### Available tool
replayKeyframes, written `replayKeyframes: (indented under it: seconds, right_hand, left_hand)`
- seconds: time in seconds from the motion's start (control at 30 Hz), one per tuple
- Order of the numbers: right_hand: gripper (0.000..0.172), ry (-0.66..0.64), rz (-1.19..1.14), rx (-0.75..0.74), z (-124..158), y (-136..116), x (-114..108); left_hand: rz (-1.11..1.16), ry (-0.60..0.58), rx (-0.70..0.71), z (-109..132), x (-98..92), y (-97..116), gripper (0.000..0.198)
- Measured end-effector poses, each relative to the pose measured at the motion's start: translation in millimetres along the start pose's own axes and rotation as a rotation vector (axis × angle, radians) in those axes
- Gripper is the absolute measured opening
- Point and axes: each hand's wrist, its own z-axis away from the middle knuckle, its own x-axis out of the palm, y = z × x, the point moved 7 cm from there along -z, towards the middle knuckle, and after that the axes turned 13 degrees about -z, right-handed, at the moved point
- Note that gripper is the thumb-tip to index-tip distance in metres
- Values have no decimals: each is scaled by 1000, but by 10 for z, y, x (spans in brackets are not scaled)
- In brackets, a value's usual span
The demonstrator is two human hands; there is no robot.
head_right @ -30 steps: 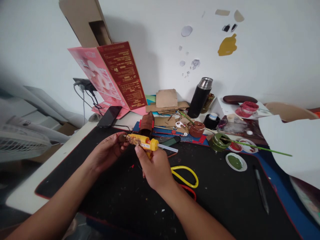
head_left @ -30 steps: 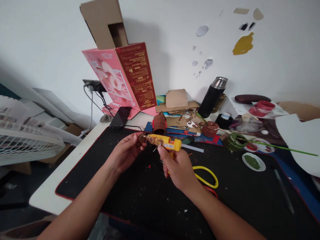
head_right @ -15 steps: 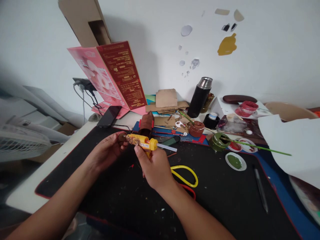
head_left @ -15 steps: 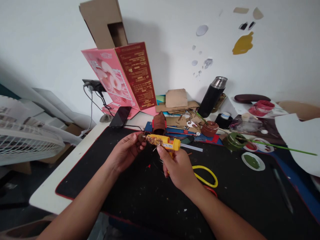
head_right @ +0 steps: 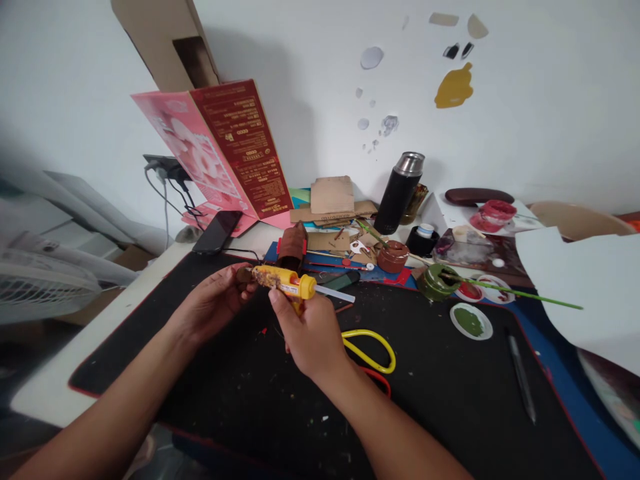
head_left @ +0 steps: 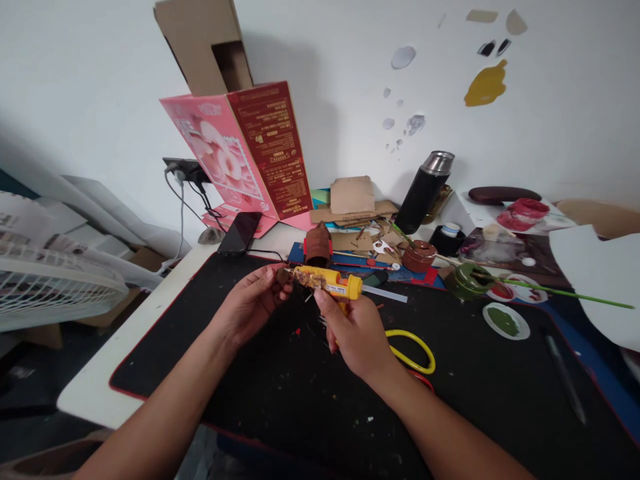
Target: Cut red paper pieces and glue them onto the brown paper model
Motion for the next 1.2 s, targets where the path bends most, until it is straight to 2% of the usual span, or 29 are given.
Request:
replayKeyframes:
  seconds: [0.47,1.2]
  right_hand:
    - [57,-18,39,-3,-2,-29,26]
    - [55,-12,99,11,13,-13,25]
  left_hand:
    - [-2,47,16,-4,-29,12,51]
    - [1,34,30,-27,-56,-12,44]
